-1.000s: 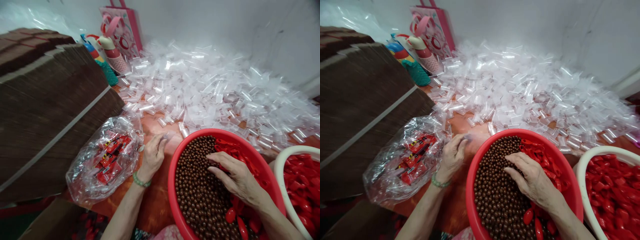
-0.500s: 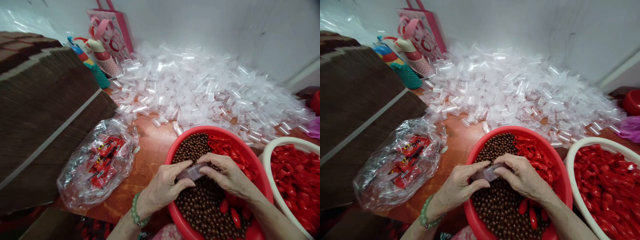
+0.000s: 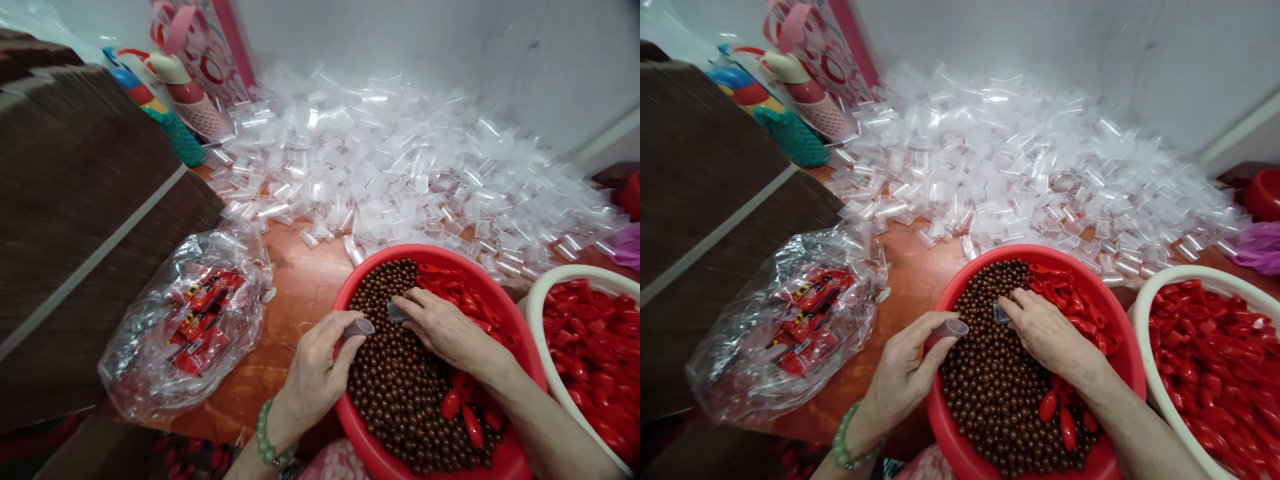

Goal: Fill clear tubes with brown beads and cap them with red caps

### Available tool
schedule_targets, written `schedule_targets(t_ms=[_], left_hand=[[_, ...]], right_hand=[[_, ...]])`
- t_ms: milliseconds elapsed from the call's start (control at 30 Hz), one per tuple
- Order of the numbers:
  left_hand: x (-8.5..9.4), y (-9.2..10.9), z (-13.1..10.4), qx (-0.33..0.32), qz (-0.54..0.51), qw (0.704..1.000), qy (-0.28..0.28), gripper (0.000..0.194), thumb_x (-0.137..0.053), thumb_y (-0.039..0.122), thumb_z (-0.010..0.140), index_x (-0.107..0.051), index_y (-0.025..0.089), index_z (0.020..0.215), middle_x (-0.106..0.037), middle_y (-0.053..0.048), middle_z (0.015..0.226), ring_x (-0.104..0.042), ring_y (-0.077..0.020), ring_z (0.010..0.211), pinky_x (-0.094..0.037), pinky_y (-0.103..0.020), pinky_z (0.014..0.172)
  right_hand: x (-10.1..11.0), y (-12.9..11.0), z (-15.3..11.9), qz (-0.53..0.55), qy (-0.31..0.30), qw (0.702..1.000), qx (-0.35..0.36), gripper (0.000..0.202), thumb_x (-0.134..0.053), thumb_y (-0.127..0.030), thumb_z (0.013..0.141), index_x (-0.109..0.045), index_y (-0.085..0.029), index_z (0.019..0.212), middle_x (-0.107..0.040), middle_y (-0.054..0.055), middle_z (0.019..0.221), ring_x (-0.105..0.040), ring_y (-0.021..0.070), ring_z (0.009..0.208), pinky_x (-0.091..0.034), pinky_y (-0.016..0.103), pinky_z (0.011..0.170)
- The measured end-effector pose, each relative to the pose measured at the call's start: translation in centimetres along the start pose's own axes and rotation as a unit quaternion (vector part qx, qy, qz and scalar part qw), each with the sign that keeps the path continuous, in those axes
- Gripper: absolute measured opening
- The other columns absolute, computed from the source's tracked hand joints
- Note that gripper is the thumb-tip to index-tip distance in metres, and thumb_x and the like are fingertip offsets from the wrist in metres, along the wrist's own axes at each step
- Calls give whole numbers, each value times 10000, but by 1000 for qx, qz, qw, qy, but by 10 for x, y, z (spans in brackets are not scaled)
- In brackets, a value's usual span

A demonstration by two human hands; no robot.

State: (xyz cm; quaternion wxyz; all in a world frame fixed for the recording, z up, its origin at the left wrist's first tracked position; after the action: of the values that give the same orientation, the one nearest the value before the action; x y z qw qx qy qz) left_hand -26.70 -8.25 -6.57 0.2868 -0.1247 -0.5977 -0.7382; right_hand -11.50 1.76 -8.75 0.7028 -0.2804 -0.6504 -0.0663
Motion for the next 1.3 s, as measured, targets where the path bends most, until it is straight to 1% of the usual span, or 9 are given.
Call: schedule_targets(t_ms=[167,267,567,700,867,1000,1100,1233,1300], left_hand=[[-13,0,1,72,19,997,20,265,-415,183,965,-510,177,1211,-659,-107,1209,-647,-197,1096,-512,-345,964],[-24,-3,6,102,24,994,0,314,-385,234,977,-459,159,1273,-625,-146,1271,-626,-235,1153,-502,-400,982],[-32,-11,12,163,-53,984,-50,330,-364,348,994,-472,174,1253,-592,-147,1328,-586,-250,1198,-454,-445,1021],[-27,-15,11,181,-132,974,-28,346,-379,392,997,-491,185,1250,-585,-131,1336,-578,-237,1191,-443,-425,1018],[-22,-20,8,179,-201,963,9,324,-419,389,988,-521,193,1225,-571,-125,1354,-584,-223,1170,-445,-395,1005],[-22,-16,8,156,-188,970,18,307,-462,361,973,-542,189,1215,-569,-116,1356,-555,-235,1223,-407,-404,1060],[-28,-9,10,145,-140,979,-22,315,-466,335,968,-568,178,1221,-575,-120,1355,-555,-247,1225,-402,-417,1071],[-41,-2,13,118,-129,979,-104,395,-515,302,943,-538,171,1315,-544,-121,1409,-496,-255,1304,-351,-425,1134],[-45,-3,14,122,-159,973,-113,483,-547,296,928,-470,171,1388,-510,-127,1446,-468,-262,1336,-330,-435,1155]], right_hand=[[-4,-11,10,-95,-38,995,-6,246,-539,-28,833,-651,-168,1001,-652,87,877,-545,255,853,-467,406,786],[-10,-18,16,-78,-49,996,-9,209,-508,-27,847,-629,-169,941,-643,86,877,-550,244,876,-448,396,842],[-27,-20,27,149,-111,982,30,444,-522,18,724,-579,-156,1128,-664,75,1052,-612,212,986,-484,350,888],[-26,-14,28,334,-124,934,-1,336,-616,-65,767,-587,-191,1077,-663,5,1003,-617,171,899,-490,297,826],[-16,-9,24,443,-112,888,-42,321,-721,-224,786,-604,-212,1085,-651,-20,948,-601,165,873,-490,291,806],[2,-1,21,488,-63,870,-20,341,-749,-282,786,-619,-215,1094,-618,41,1188,-576,198,1109,-417,371,1006],[12,7,19,500,-26,865,3,374,-797,-334,746,-640,-235,1071,-485,69,1389,-442,234,1312,-295,423,1116],[15,12,16,522,-30,852,13,390,-799,-364,748,-653,-263,1096,-506,59,1315,-459,229,1279,-324,423,1090],[15,13,16,527,-37,849,12,390,-797,-375,749,-662,-264,1098,-510,59,1293,-470,225,1256,-335,419,1081]])
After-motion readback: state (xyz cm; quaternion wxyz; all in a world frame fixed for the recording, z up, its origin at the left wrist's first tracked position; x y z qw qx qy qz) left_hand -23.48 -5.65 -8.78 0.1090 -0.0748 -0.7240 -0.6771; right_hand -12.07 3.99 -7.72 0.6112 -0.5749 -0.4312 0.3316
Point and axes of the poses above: each hand's wrist, its own z-axis towards the middle knuckle, its own x-axis out of the back of the hand, y = z × x, the point moved 7 cm from there along z, towards the middle knuckle
